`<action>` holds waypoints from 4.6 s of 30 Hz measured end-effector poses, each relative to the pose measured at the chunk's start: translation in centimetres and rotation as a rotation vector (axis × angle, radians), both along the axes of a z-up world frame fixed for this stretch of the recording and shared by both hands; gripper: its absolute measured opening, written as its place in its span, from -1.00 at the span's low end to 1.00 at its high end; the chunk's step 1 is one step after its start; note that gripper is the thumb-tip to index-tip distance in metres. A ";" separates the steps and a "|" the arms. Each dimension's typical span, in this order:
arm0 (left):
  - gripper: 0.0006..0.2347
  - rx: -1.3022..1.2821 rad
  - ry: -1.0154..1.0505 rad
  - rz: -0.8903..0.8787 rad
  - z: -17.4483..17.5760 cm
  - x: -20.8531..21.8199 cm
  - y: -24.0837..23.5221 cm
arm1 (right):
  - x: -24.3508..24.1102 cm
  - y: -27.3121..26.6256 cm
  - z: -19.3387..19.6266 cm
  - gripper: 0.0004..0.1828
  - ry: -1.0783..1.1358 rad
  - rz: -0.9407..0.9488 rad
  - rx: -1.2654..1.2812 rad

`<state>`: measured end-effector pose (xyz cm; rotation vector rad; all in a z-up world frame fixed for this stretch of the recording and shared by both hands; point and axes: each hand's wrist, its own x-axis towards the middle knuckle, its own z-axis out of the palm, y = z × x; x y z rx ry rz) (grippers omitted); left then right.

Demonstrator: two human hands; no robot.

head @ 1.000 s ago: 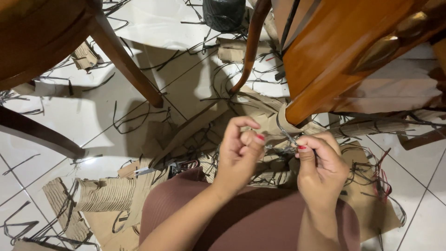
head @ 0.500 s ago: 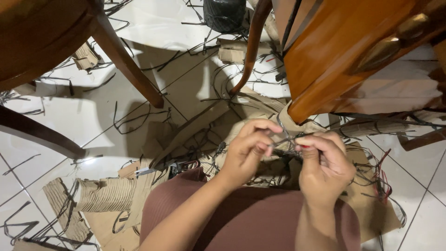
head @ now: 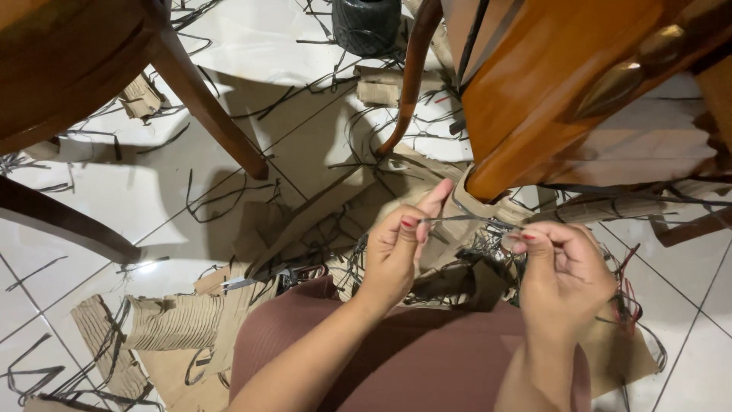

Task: Wrapping a wooden chair leg with corrugated cardboard and securing it with ties, then trimming the ties with scissors.

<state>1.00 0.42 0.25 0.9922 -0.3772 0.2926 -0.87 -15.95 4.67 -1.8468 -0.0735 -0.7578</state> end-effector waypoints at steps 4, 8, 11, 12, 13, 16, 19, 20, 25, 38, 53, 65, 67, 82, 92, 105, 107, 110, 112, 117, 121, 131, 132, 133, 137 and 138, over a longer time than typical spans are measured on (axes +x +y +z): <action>-0.79 -0.404 0.108 -0.180 -0.4 -0.2 -1.0 | 0.0 0.0 -0.4 -0.87 0.016 0.435 0.310; -0.91 -0.673 0.167 -0.339 -1.8 -0.3 -1.4 | -0.3 1.2 -0.3 -0.78 -0.007 0.773 0.515; -0.94 -0.753 0.175 -0.406 -0.1 0.1 -0.6 | 0.8 0.2 -0.5 -0.78 -0.191 0.449 -0.113; -0.94 -0.754 0.176 -0.405 -1.6 0.4 -1.1 | 1.8 -1.2 -2.1 -0.78 -0.189 0.450 -0.113; -0.84 -0.757 0.240 -0.349 -3.0 0.8 -1.6 | 3.0 -2.6 -3.7 -0.78 -0.360 0.399 -0.285; -0.72 -0.759 0.289 -0.283 -3.9 1.4 -2.0 | 6.4 -5.7 -6.9 -0.82 -0.625 0.310 -0.553; -0.71 -0.754 0.275 -0.273 -3.1 1.2 -1.5 | 8.5 -6.1 -7.4 -0.87 -0.757 0.245 -0.669; -0.70 -0.747 0.270 -0.274 -2.7 1.1 -1.4 | 9.1 -5.9 -7.2 -0.87 -0.800 0.214 -0.690; -0.69 -0.713 0.264 -0.286 -3.0 0.5 -1.5 | 11.6 -5.5 -7.0 -0.92 -0.898 0.278 -0.687; -0.92 0.138 -0.099 0.039 -2.3 3.5 3.8 | 8.5 -1.6 -6.3 -0.77 -0.729 0.183 -0.413; -0.92 0.445 -0.651 0.652 2.0 4.0 0.8 | 7.4 -0.1 -6.8 -0.72 -0.619 0.133 -0.276; -0.85 0.718 -0.642 0.447 2.1 3.5 1.1 | 8.5 -0.5 -9.5 -0.75 -0.627 0.135 -0.190; -0.87 0.753 -0.643 0.419 2.7 3.4 1.1 | 8.1 -0.6 -9.4 -0.64 -0.623 0.142 -0.218; -0.69 1.058 -0.360 0.067 11.4 -2.2 10.7 | 6.4 0.4 -7.5 -0.86 -0.503 0.025 -0.371; -0.93 0.876 -0.762 0.521 2.9 3.5 3.2 | 7.4 0.0 -8.4 -0.72 -0.571 0.097 -0.257; -0.92 0.867 -0.502 0.504 4.7 2.1 2.4 | 5.6 -2.7 -7.4 -0.81 -0.511 0.099 -0.375; -0.91 0.862 -0.489 0.488 5.1 2.1 2.3 | 4.3 -2.1 -5.6 -0.81 -0.520 0.181 -0.395; -0.92 0.862 -0.476 0.488 5.1 1.8 2.4 | 1.7 -1.0 -3.3 -0.81 -0.525 0.268 -0.412; -0.96 0.837 -0.497 0.474 5.2 1.8 2.4 | 1.3 0.6 -1.2 -0.81 -0.532 0.307 -0.424; -0.96 0.841 -0.581 0.480 5.3 2.0 2.8 | 1.5 1.8 0.0 -0.80 -0.612 0.345 -0.410; -0.90 0.912 -0.637 0.412 5.2 2.7 3.0 | 1.9 2.1 0.0 -0.85 -0.616 0.309 -0.366; -0.75 1.030 -0.726 0.283 1.8 3.7 2.5 | 1.3 6.3 2.9 -0.90 -0.640 0.341 -0.182; -0.75 1.029 -0.722 0.283 1.5 3.7 2.3 | 1.3 6.3 2.7 -0.90 -0.637 0.344 -0.182; -0.73 1.029 -0.732 0.298 1.4 3.9 2.1 | 1.3 6.2 2.6 -0.89 -0.643 0.337 -0.177; -0.66 1.011 -0.729 0.342 2.0 3.9 1.9 | 1.7 3.8 1.3 -0.87 -0.608 0.243 -0.296; -0.66 1.011 -0.727 0.343 2.0 3.8 1.9 | 2.0 3.5 1.1 -0.87 -0.608 0.245 -0.296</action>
